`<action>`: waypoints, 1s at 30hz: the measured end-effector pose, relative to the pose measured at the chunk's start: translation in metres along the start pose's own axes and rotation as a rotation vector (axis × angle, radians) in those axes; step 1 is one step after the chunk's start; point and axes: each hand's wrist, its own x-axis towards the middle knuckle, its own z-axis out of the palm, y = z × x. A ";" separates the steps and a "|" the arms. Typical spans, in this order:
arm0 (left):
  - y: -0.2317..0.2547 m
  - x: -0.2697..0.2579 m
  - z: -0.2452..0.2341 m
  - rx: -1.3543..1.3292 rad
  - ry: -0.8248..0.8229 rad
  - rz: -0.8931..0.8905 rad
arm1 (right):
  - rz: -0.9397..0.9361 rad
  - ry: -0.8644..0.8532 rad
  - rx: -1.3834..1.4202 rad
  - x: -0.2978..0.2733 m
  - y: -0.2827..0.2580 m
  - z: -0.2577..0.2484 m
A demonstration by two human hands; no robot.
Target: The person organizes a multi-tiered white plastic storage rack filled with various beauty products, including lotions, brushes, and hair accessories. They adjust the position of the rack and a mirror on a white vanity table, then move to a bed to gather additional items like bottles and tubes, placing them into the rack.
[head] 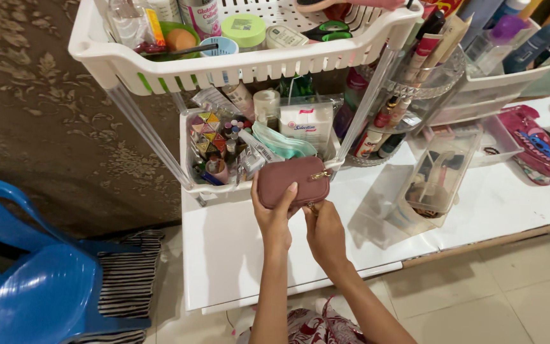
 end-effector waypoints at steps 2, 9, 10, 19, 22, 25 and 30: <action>-0.003 -0.001 0.000 0.013 0.034 -0.011 | -0.191 0.048 -0.112 0.003 -0.001 -0.008; -0.011 0.006 -0.017 0.084 0.065 -0.023 | -0.384 -0.004 -0.216 0.044 0.004 -0.055; -0.012 0.007 -0.018 0.087 0.062 -0.044 | -0.365 -0.010 -0.201 0.048 0.006 -0.058; -0.052 0.012 -0.052 0.010 -0.198 -0.352 | -0.105 -0.209 0.244 0.079 0.090 -0.054; -0.092 0.031 -0.072 -0.151 -0.191 -0.446 | 0.150 -0.436 0.577 0.078 0.106 -0.040; -0.108 0.041 -0.087 -0.239 -0.194 -0.470 | 0.261 -0.473 0.616 0.072 0.098 -0.038; -0.084 0.029 -0.078 -0.156 -0.223 -0.374 | 0.258 -0.401 0.741 0.063 0.062 -0.052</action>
